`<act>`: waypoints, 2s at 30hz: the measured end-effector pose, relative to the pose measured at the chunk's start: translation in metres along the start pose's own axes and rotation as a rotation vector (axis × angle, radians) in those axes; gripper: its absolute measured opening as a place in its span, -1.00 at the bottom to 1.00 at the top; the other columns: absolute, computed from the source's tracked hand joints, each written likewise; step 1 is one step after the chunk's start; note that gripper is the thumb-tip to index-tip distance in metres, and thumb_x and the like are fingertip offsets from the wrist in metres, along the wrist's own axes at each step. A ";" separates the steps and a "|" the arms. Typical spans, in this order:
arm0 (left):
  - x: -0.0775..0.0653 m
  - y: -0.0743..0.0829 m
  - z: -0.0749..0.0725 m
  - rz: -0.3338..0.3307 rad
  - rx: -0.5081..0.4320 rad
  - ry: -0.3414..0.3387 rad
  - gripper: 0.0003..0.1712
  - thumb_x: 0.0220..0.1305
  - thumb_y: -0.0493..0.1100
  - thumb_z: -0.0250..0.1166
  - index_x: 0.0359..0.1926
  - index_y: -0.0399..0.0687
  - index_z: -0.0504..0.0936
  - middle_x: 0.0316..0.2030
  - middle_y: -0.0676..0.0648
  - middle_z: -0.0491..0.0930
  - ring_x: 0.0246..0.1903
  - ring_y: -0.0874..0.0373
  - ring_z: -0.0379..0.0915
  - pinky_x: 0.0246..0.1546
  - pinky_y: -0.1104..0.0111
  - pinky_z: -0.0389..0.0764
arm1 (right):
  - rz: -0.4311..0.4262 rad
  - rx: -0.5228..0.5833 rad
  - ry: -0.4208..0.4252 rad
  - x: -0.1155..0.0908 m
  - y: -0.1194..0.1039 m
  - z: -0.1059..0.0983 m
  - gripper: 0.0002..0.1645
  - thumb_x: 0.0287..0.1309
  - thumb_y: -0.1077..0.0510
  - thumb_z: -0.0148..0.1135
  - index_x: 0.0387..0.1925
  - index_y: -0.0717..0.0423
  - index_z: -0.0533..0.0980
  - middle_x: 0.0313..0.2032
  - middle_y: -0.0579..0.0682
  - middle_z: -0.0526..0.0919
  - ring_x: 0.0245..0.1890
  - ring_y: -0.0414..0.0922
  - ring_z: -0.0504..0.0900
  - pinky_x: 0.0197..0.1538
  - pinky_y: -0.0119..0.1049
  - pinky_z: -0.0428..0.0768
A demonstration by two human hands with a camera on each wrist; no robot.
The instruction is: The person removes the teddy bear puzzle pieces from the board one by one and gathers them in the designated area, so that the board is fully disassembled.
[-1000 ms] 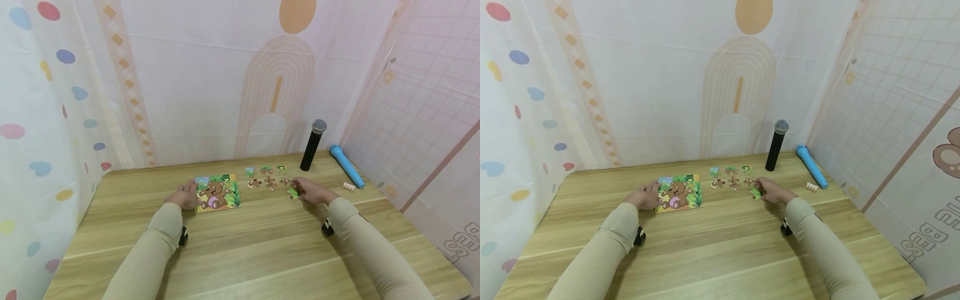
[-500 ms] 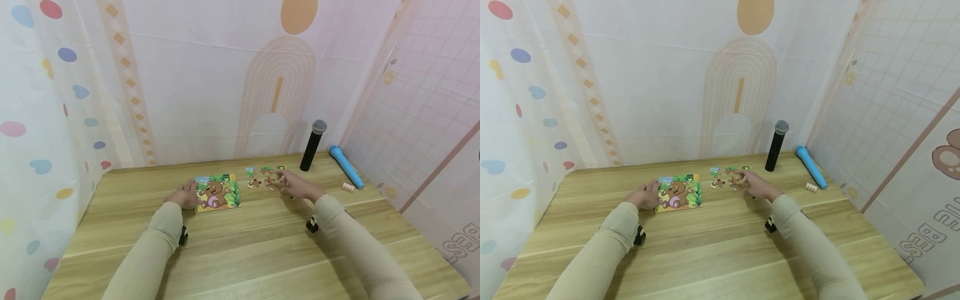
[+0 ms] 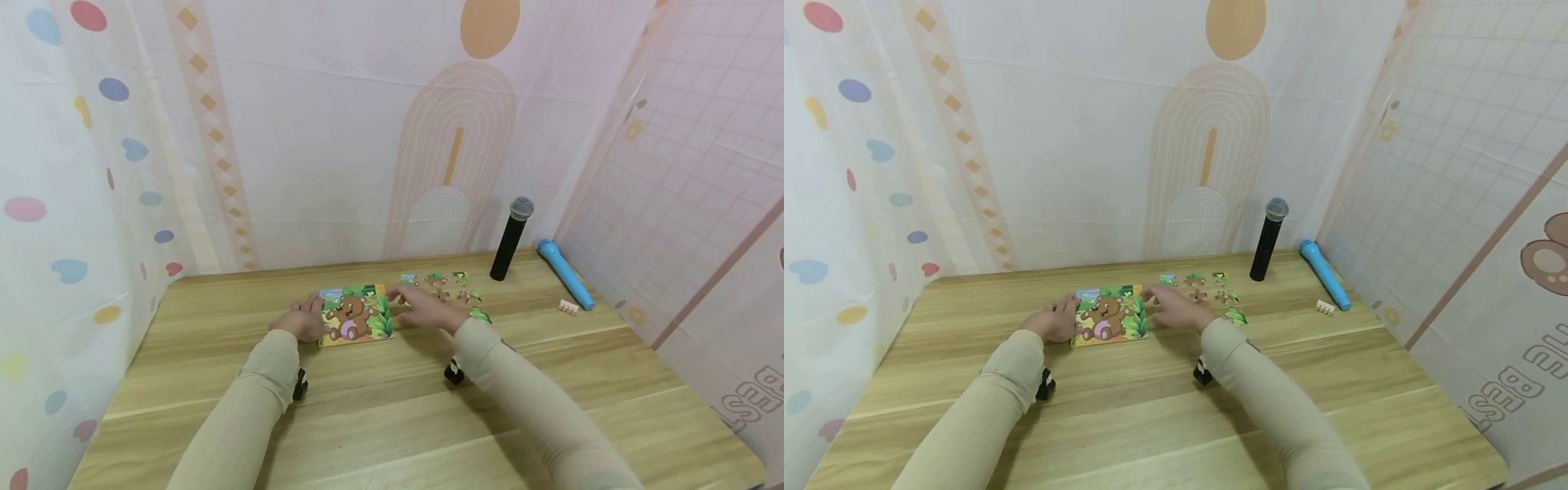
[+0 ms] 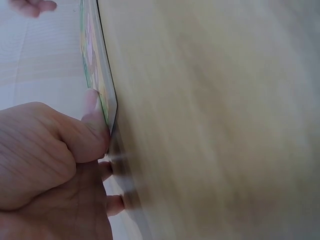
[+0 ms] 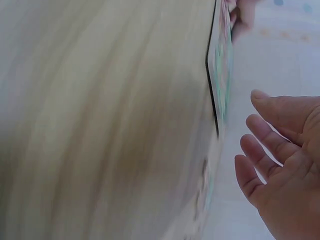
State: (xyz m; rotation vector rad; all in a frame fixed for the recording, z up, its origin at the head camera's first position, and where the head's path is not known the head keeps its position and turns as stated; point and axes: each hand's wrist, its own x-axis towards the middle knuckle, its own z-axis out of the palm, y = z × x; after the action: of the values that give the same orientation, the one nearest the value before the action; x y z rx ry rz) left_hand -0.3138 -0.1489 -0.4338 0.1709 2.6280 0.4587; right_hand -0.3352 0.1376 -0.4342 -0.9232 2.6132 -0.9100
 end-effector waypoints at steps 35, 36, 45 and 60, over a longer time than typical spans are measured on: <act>0.003 -0.001 0.001 0.003 -0.018 -0.003 -0.11 0.55 -0.01 0.07 0.61 -0.22 -0.20 0.61 -0.23 -0.41 0.53 -0.37 -0.51 0.19 -0.62 -0.25 | 0.018 -0.102 -0.023 0.038 -0.034 0.051 -0.44 0.19 0.41 0.38 0.21 0.28 0.44 0.02 0.09 0.59 0.05 -0.07 0.57 0.12 -0.29 0.56; 0.003 -0.001 0.001 0.003 -0.020 -0.003 -0.11 0.55 -0.01 0.07 0.61 -0.22 -0.20 0.61 -0.23 -0.42 0.53 -0.37 -0.51 0.19 -0.62 -0.26 | 0.020 -0.101 -0.022 0.038 -0.034 0.051 -0.44 0.19 0.41 0.38 0.21 0.28 0.44 0.02 0.09 0.59 0.06 -0.06 0.57 0.13 -0.29 0.56; 0.003 0.005 0.000 -0.017 -0.010 -0.023 -0.09 0.55 0.04 0.06 0.62 -0.20 -0.24 0.61 -0.20 -0.41 0.55 -0.32 -0.49 0.25 -0.57 -0.24 | 0.028 -0.112 -0.013 0.036 -0.034 0.049 -0.45 0.20 0.38 0.40 0.21 0.26 0.45 0.07 0.10 0.61 0.10 -0.05 0.59 0.17 -0.27 0.56; 0.004 0.003 0.000 -0.016 -0.001 -0.013 -0.10 0.55 0.00 0.07 0.61 -0.25 -0.22 0.60 -0.25 -0.40 0.54 -0.37 -0.48 0.22 -0.60 -0.20 | 0.037 -0.144 -0.011 0.036 -0.036 0.050 -0.52 0.21 0.34 0.40 0.14 0.26 0.47 -0.05 0.04 0.60 -0.05 -0.12 0.58 0.03 -0.32 0.57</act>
State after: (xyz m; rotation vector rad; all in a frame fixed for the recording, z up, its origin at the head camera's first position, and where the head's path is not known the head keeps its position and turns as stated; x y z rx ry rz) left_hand -0.3173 -0.1453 -0.4350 0.1515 2.6143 0.4520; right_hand -0.3255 0.0691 -0.4507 -0.9071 2.7059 -0.7132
